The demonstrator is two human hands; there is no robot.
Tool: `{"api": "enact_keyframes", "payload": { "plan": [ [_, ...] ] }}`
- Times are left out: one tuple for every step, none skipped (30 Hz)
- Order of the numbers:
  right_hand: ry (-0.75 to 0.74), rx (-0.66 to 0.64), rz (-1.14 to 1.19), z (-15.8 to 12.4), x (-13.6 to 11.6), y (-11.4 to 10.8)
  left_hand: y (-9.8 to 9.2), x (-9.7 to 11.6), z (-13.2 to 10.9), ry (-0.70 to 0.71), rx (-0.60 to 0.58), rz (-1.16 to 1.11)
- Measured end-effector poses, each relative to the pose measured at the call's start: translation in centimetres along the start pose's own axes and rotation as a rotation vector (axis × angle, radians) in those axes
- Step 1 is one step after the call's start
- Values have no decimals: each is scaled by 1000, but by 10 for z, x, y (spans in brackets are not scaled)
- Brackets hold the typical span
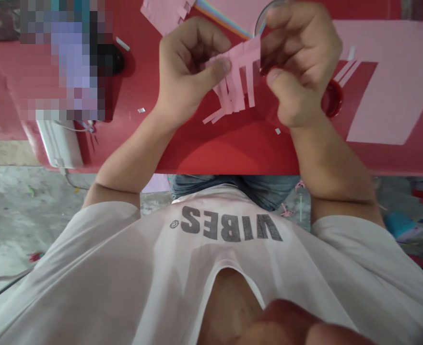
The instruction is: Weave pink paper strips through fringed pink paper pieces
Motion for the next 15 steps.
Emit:
{"api": "enact_keyframes", "payload": {
  "plan": [
    [22, 8, -10, 1, 2, -2, -2, -2, 1, 21, -1, -31],
    [32, 10, -37, 2, 3, -3, -4, -4, 2, 32, 1, -54],
    [31, 7, -71, 2, 4, -4, -4, -5, 2, 21, 6, -67],
    [25, 7, -107, 2, 5, -4, -2, 0, 0, 35, 18, -97],
    [23, 13, -143, 2, 7, -4, 2, -2, -4, -106, 17, -50],
    [29, 22, -181, 1, 9, -4, 8, 0, -10, -235, 12, -25],
    [40, 33, -214, 0, 12, -4, 15, 8, -18, -318, 11, -23],
    [52, 42, -239, 0, 14, -3, 22, 19, -26, -365, 7, -30],
    [59, 52, -253, -1, 15, -2, 29, 31, -33, -389, 1, -35],
    [66, 54, -257, -2, 16, -1, 35, 43, -38, -397, -3, -35],
    [73, 50, -251, -3, 17, 0, 38, 51, -43, -398, -2, -29],
    [82, 42, -241, -4, 17, 1, 39, 57, -45, -392, 2, -15],
    [93, 33, -234, -5, 17, 2, 38, 58, -45, -377, 9, 6],
    [105, 24, -237, -7, 18, 2, 34, 55, -43, -353, 20, 33],
    [123, 20, -254, -8, 19, 1, 29, 48, -40, -319, 32, 63]
  ]
}}
Point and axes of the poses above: each hand's wrist, its own z-axis towards the middle knuckle, its own y-axis out of the palm, x = y × z, the point moved 6 cm from there along z, towards the middle knuckle, and after that the axes turned 6 degrees about x, right-handed, at the moved point
